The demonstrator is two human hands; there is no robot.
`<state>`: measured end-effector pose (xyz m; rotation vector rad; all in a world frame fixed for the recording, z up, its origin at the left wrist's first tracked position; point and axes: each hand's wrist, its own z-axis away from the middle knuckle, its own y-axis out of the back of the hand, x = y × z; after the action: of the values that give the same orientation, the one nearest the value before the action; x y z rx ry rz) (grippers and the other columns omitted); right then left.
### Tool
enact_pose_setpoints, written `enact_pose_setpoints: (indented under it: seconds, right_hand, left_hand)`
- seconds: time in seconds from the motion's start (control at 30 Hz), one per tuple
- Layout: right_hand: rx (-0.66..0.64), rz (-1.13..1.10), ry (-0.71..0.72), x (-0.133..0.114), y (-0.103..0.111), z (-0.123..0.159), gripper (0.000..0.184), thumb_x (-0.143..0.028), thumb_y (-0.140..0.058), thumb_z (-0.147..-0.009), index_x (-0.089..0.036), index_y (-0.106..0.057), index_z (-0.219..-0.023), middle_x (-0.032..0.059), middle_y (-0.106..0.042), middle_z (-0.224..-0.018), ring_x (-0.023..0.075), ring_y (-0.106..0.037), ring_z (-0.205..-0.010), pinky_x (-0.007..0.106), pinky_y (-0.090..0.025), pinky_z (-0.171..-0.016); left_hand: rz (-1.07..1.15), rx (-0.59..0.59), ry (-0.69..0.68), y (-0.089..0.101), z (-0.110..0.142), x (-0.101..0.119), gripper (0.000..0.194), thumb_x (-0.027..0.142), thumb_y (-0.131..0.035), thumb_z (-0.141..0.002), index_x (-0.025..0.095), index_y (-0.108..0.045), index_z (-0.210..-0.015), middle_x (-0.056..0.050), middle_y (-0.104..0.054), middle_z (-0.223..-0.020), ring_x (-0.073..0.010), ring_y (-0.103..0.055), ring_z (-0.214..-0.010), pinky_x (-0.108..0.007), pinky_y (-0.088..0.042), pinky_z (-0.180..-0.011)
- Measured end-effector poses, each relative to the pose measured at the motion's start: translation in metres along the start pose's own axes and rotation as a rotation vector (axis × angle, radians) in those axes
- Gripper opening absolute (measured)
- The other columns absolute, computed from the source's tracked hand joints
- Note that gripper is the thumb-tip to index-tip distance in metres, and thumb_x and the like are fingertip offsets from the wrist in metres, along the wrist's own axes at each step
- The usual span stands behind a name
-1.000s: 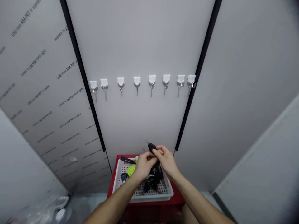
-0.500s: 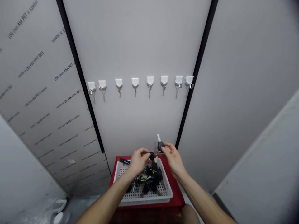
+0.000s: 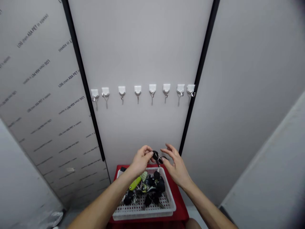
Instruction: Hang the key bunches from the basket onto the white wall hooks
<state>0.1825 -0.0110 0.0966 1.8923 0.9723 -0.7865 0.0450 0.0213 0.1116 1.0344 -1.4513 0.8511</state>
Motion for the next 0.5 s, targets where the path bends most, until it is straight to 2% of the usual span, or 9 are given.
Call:
enact_pose_setpoints:
  seconds: [0.1,0.2,0.3,0.4,0.5]
  right_hand:
    - [-0.152,-0.026,0.048,-0.006,0.003,-0.001,0.022,-0.029,-0.043,-0.066,-0.018,-0.057,-0.079,0.0079,-0.049,-0.102,0.0196,-0.040,-0.097,0.034,-0.028,-0.084]
    - [-0.314,-0.176,-0.039,-0.009,0.005,-0.002,0.024,-0.033,-0.039,-0.069,-0.015,-0.056,-0.071,0.0042,-0.057,-0.071,0.0153,-0.050,-0.070,0.029,-0.037,-0.068]
    - [-0.281,-0.274,-0.144,-0.012,0.007,-0.003,0.023,-0.035,-0.043,-0.066,-0.014,-0.051,-0.064,-0.0008,-0.051,-0.056,0.0102,-0.046,-0.054,0.024,-0.036,-0.056]
    - [-0.213,-0.292,-0.161,-0.016,0.013,-0.006,0.019,-0.032,-0.046,-0.064,-0.014,-0.048,-0.059,-0.0029,-0.047,-0.054,0.0078,-0.042,-0.054,0.021,-0.034,-0.055]
    - [-0.128,-0.278,-0.137,-0.022,0.024,-0.014,0.014,-0.027,-0.047,-0.062,-0.014,-0.047,-0.058,-0.0039,-0.046,-0.054,0.0068,-0.040,-0.054,0.020,-0.033,-0.055]
  left_hand:
    - [-0.088,-0.052,-0.052,0.000,-0.001,0.005,0.003,0.018,-0.038,-0.066,0.016,-0.039,-0.066,0.006,-0.043,-0.046,-0.0052,-0.042,-0.044,-0.017,-0.033,-0.046]
    - [-0.260,-0.085,-0.165,0.001,-0.001,0.012,0.005,0.019,-0.037,-0.068,0.016,-0.040,-0.067,0.005,-0.045,-0.051,-0.0062,-0.044,-0.049,-0.018,-0.034,-0.049]
    - [-0.531,-0.081,-0.316,-0.002,-0.001,0.021,0.009,0.020,-0.035,-0.070,0.016,-0.044,-0.068,0.004,-0.048,-0.055,-0.0069,-0.044,-0.052,-0.018,-0.034,-0.051]
    - [-0.829,-0.073,-0.456,-0.009,-0.004,0.034,0.012,0.020,-0.035,-0.071,0.017,-0.046,-0.073,0.002,-0.053,-0.062,-0.0086,-0.045,-0.057,-0.020,-0.034,-0.054]
    - [-1.097,-0.048,-0.660,-0.016,-0.008,0.047,0.012,0.019,-0.036,-0.072,0.018,-0.048,-0.075,0.000,-0.056,-0.070,-0.0118,-0.047,-0.066,-0.025,-0.034,-0.061]
